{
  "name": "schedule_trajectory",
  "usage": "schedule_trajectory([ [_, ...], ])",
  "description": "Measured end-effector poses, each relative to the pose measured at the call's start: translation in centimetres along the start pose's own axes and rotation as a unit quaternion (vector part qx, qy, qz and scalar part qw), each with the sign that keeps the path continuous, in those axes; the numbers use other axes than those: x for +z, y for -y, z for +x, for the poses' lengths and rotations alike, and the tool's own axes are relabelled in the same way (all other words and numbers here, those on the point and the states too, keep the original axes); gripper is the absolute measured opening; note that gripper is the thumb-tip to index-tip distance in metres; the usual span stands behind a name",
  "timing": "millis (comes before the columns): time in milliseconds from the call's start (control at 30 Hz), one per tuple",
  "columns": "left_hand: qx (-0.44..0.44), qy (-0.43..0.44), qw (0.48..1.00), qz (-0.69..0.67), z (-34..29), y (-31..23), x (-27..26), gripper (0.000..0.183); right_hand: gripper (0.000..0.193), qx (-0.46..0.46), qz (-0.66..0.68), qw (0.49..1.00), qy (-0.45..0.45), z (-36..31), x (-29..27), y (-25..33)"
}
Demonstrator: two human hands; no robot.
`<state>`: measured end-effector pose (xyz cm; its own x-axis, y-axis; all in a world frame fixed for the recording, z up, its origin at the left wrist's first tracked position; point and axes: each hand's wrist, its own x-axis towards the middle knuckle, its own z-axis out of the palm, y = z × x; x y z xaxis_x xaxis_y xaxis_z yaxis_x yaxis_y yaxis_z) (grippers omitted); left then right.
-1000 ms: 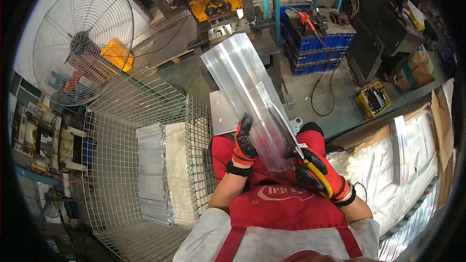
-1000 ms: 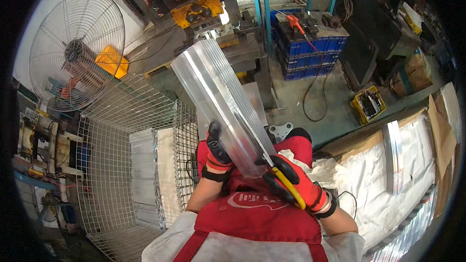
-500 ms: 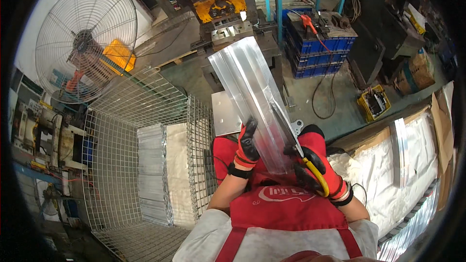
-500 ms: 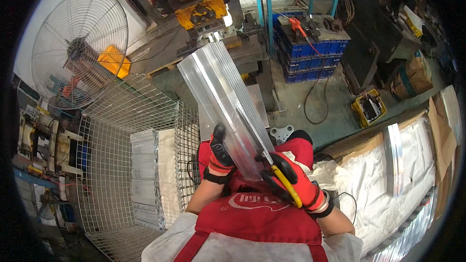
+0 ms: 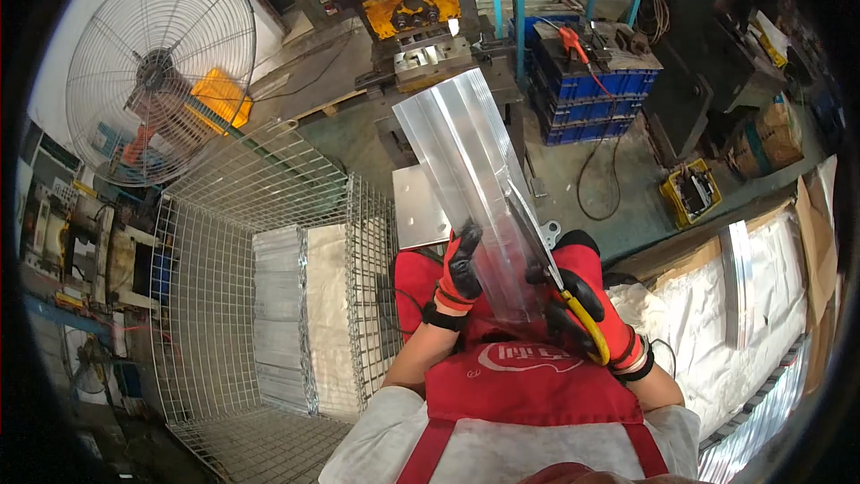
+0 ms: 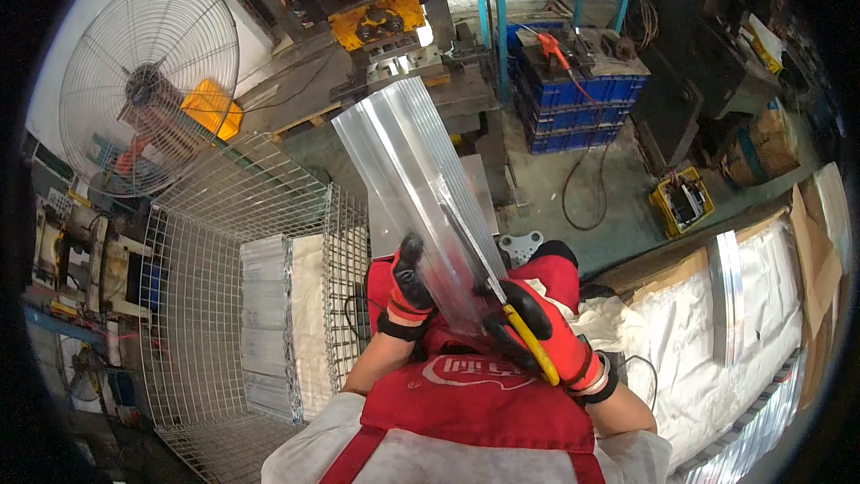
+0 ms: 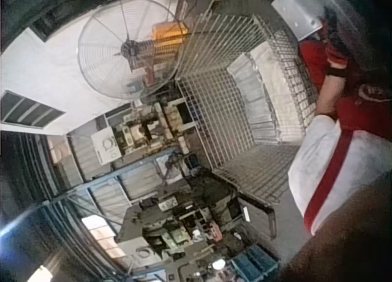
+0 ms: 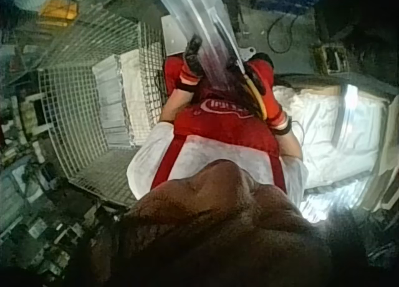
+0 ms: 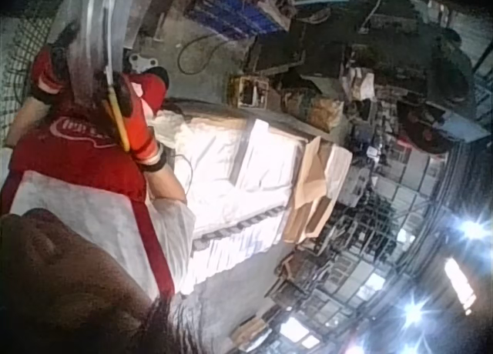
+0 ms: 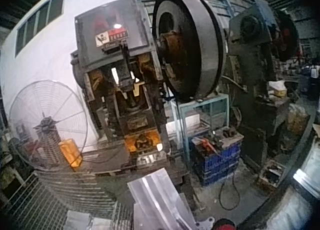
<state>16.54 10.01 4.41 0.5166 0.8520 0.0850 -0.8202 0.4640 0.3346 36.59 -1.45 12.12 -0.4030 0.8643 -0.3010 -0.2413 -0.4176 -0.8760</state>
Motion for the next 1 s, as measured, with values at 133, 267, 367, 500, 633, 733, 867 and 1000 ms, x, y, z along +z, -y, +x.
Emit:
schedule_trajectory([
  [133,0.007,-0.007,1.0,-0.009,0.1,0.5,-0.5,0.033,0.038,-0.107,-0.171,0.978,-0.059,0.0,2.0,1.5],
  [267,-0.018,0.067,0.996,-0.06,0.1,0.3,-0.1,0.033,0.037,-0.136,-0.193,0.969,-0.073,0.0,2.4,1.9],
  [367,0.015,0.013,0.999,0.04,0.0,0.1,0.9,0.033,0.037,-0.112,-0.105,0.987,-0.055,0.6,1.1,0.0],
  [500,-0.018,0.008,0.999,-0.027,-0.2,0.2,0.5,0.034,0.036,-0.073,-0.036,0.995,-0.053,0.4,2.1,1.5],
  [633,-0.006,0.054,0.999,0.004,0.1,0.3,-0.6,0.036,0.037,-0.135,-0.098,0.986,-0.017,1.7,-0.1,-1.1],
  [733,-0.021,0.06,0.996,-0.067,0.1,0.5,-0.4,0.038,0.038,-0.142,-0.205,0.967,-0.05,1.2,1.5,1.3],
  [867,-0.03,0.027,0.997,-0.069,0.4,-0.3,3.3,0.041,0.043,-0.147,-0.102,0.98,-0.091,0.4,2.9,3.1],
  [1000,0.034,0.004,0.996,-0.078,1.3,-1.5,2.7,0.048,0.04,-0.148,0.037,0.988,0.013,-2.5,-0.6,2.1],
])
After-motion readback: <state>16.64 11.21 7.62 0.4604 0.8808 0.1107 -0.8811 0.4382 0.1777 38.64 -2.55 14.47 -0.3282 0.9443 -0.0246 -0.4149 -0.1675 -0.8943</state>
